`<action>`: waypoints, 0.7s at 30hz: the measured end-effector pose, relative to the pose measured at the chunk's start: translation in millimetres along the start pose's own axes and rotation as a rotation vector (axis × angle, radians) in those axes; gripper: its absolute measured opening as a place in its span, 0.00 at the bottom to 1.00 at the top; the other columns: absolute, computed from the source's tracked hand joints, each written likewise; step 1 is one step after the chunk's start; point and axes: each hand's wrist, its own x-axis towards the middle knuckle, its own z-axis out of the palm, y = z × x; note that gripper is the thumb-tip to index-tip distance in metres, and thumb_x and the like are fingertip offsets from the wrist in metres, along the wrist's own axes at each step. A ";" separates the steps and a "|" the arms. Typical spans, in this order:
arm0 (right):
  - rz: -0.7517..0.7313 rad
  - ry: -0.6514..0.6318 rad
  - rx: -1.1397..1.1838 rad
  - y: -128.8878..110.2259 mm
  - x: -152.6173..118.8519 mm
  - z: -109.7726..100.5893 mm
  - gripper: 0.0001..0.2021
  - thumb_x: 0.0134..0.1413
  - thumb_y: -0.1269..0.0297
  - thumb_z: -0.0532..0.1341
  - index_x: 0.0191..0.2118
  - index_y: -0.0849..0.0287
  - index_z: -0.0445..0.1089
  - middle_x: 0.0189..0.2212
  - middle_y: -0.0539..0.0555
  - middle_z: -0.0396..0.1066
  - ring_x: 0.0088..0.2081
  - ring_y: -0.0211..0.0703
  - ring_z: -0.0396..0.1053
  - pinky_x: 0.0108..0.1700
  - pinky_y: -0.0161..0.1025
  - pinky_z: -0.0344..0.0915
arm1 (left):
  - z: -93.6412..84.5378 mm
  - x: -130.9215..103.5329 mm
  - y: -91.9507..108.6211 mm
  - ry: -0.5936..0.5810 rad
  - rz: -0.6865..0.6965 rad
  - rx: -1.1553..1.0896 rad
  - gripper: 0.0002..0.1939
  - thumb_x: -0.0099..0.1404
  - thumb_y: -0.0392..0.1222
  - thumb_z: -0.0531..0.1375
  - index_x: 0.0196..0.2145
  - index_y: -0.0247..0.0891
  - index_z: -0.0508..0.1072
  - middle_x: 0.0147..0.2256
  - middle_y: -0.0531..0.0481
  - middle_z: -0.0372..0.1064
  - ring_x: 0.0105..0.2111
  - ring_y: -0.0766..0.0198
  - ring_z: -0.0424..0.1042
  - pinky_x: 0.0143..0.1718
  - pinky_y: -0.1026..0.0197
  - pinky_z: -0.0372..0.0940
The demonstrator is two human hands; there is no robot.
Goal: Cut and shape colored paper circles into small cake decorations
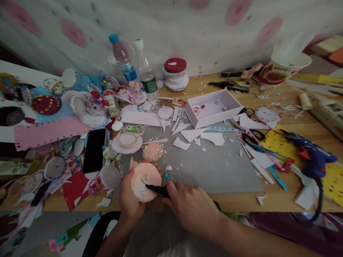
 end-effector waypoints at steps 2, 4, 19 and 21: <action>-0.016 0.006 -0.044 2.6 -0.4 -1.6 0.04 0.64 0.64 0.55 0.41 0.57 0.59 0.29 0.51 0.72 0.24 0.45 0.72 0.20 0.39 0.44 | 0.2 -0.7 1.0 -0.013 -0.075 -0.022 0.20 0.52 0.51 0.59 0.37 0.34 0.76 0.31 0.41 0.78 0.37 0.47 0.77 0.40 0.49 0.71; -0.039 0.006 -0.070 4.3 -0.4 -3.6 0.05 0.63 0.64 0.56 0.40 0.57 0.59 0.29 0.51 0.71 0.23 0.45 0.72 0.20 0.39 0.43 | 0.9 -2.3 2.2 -0.008 -0.122 -0.038 0.20 0.53 0.51 0.58 0.36 0.33 0.76 0.30 0.41 0.77 0.39 0.46 0.77 0.41 0.47 0.71; -0.197 -0.008 -0.031 16.7 2.4 -18.2 0.10 0.64 0.61 0.55 0.46 0.60 0.63 0.29 0.52 0.73 0.23 0.45 0.72 0.20 0.39 0.49 | -5.1 -0.9 12.7 -0.159 -0.341 0.058 0.19 0.53 0.54 0.58 0.31 0.36 0.78 0.32 0.36 0.78 0.44 0.40 0.75 0.44 0.42 0.70; -0.183 -0.017 0.064 17.1 0.3 -22.0 0.06 0.65 0.64 0.53 0.44 0.59 0.63 0.30 0.52 0.74 0.25 0.44 0.73 0.21 0.38 0.53 | -3.0 -1.4 14.9 -0.137 -0.283 0.053 0.19 0.53 0.53 0.57 0.32 0.35 0.78 0.32 0.36 0.78 0.44 0.41 0.76 0.44 0.42 0.70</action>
